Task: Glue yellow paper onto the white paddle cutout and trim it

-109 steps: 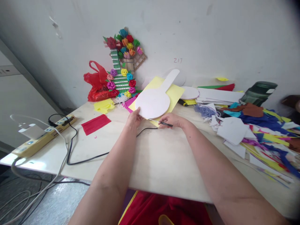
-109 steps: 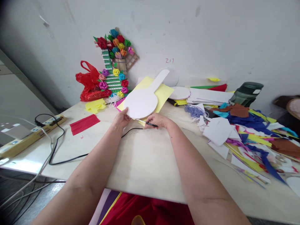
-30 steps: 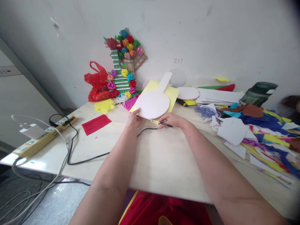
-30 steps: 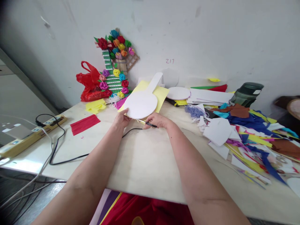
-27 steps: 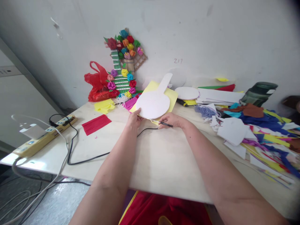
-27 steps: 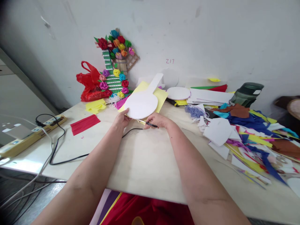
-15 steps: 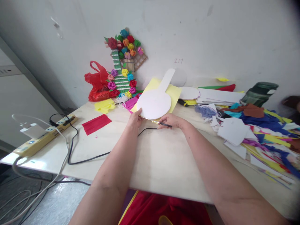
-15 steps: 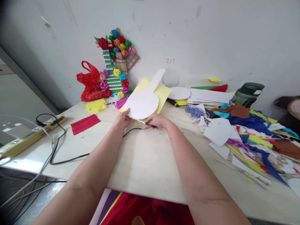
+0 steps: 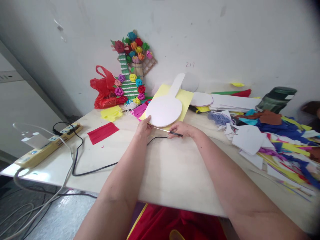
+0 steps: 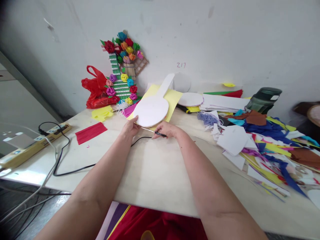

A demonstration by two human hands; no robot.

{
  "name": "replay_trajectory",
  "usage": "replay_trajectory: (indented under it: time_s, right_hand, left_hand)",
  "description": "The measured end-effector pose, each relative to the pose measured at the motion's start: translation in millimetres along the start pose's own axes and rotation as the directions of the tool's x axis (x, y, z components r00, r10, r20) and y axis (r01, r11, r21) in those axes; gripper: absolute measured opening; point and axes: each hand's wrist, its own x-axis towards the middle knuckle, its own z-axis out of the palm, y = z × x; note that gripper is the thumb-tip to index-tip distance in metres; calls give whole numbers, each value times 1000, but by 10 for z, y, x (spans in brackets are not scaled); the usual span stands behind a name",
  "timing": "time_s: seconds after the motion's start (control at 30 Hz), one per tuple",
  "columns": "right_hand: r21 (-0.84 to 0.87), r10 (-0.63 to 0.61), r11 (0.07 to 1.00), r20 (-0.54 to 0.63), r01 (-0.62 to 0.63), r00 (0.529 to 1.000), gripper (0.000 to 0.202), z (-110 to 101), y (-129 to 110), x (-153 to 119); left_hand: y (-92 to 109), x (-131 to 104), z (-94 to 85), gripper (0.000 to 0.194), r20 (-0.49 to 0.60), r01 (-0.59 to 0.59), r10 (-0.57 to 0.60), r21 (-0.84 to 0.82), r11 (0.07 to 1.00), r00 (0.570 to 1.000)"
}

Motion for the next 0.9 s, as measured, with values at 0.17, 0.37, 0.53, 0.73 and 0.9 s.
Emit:
replay_trajectory:
  time_s: [0.17, 0.37, 0.53, 0.73, 0.9]
  right_hand:
    - [2, 12, 1000, 67, -12, 998, 44, -2, 60, 30]
    - [65, 39, 997, 65, -43, 997, 40, -19, 74, 10]
    - [100, 52, 993, 58, -58, 997, 38, -62, 20, -55]
    - [52, 72, 996, 19, -73, 997, 36, -94, -4, -79]
    - [39, 86, 996, 4, -86, 996, 38, -102, -31, -89]
  left_hand:
    - [21, -2, -12, 23, 17, -10, 11, -30, 999, 1000]
    - [24, 24, -34, 29, 12, -35, 37, -100, 994, 999]
    - [43, 31, -33, 28, -2, -36, 36, -132, 991, 999]
    - [39, 23, -29, 22, 32, -37, 42, -141, 989, 999]
    - [32, -15, -8, 22, 18, -29, 31, -106, 994, 999]
